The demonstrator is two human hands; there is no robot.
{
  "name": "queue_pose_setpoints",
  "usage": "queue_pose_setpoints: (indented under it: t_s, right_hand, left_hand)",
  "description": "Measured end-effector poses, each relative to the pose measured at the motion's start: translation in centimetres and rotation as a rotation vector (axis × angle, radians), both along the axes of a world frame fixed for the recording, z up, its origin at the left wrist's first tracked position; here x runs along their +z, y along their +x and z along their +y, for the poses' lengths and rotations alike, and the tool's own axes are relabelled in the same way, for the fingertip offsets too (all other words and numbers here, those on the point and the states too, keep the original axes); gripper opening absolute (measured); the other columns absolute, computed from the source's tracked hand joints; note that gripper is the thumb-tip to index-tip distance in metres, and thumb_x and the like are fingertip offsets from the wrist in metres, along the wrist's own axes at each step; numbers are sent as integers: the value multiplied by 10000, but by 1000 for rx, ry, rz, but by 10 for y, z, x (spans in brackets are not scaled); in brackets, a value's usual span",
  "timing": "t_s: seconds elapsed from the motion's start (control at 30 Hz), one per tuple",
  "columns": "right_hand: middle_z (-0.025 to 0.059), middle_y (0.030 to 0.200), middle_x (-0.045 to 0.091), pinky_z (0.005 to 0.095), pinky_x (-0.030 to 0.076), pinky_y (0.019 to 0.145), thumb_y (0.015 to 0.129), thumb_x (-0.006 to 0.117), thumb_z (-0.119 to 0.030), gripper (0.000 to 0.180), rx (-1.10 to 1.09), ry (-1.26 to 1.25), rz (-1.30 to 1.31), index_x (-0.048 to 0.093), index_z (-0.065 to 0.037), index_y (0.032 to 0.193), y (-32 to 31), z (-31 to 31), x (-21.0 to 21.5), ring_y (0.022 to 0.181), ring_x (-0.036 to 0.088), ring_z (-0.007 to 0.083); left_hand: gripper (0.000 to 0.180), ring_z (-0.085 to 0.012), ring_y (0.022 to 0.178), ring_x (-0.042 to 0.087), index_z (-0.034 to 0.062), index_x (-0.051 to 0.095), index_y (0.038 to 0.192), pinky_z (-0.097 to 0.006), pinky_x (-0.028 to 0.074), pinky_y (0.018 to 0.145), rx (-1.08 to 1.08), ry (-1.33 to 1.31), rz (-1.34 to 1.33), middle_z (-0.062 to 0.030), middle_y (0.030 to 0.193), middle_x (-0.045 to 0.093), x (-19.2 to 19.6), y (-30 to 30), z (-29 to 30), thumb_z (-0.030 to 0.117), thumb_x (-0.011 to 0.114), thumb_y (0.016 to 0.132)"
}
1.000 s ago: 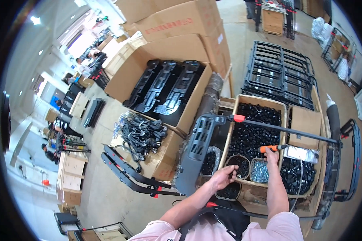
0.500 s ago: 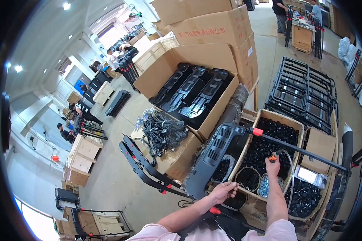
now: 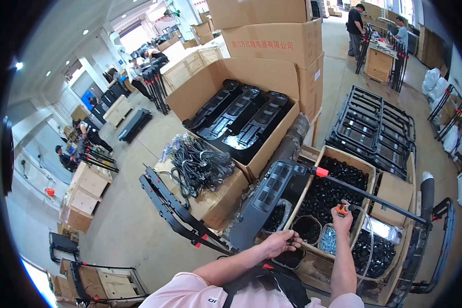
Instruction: Assemble plastic components onto a metal frame using an electric screwdriver and screws.
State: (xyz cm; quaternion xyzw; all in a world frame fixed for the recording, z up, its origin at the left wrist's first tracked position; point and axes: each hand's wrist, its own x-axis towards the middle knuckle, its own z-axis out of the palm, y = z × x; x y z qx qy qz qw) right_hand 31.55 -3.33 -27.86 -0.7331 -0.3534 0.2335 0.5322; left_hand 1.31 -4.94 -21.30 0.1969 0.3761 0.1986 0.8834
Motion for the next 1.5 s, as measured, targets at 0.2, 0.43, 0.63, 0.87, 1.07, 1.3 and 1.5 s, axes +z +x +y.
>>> queue_pose_setpoints:
  t_s: [0.2,0.43,0.63,0.87,1.07,1.3,1.5]
  right_hand:
    - [115,1193,723,317,529,1000,871,827,-81,482,55,132,72,634,-24,1309,-32,-13,76,1096,681,174]
    - [157,1227,726,337,545,1026,867,837,-55,516,97,194,169,608,6,1326,-86,-5,130,1097,703,208]
    - [194,1245,720,380,533,1054,870,817,-56,515,183,229,164,596,19,1330,-138,6,177,1151,690,235]
    - [213,1257,713,398,531,1062,858,827,-81,577,339,217,265,562,30,1359,-201,32,219,1157,685,243]
    - [210,1256,716,393,530,1059,868,814,-74,564,365,187,273,556,35,1357,-225,47,206,1146,687,238]
    - [217,1258,715,398,525,1065,874,814,-74,558,351,189,249,552,39,1354,-235,57,203,1165,684,246]
    - [216,1272,709,406,514,1082,870,820,-76,572,348,154,209,546,36,1360,-236,64,206,1181,677,250]
  left_hand:
    - [263,-161,960,716,90,677,1179,-308,594,805,-1,26,-98,-26,1024,718,0,-7,13,314,563,1104]
    - [264,-176,929,727,65,630,1202,-299,590,782,44,24,-115,-81,1118,738,3,-31,42,295,528,1120]
    - [248,-77,746,577,51,719,1207,-259,545,713,156,49,-196,38,878,625,8,-50,71,240,619,1080]
    - [248,-110,752,698,43,685,1185,-234,606,660,362,-180,-343,-10,927,715,10,-70,111,248,580,1095]
    - [259,-102,720,633,87,635,1141,-220,563,638,463,-285,-442,11,859,637,9,-73,128,337,585,1092]
    - [245,-114,769,620,78,623,1177,-231,572,684,500,-327,-509,1,888,614,0,-74,139,305,573,1100]
    - [266,-115,784,630,78,629,1246,-250,582,713,474,-333,-515,6,892,628,8,-76,146,294,564,1105]
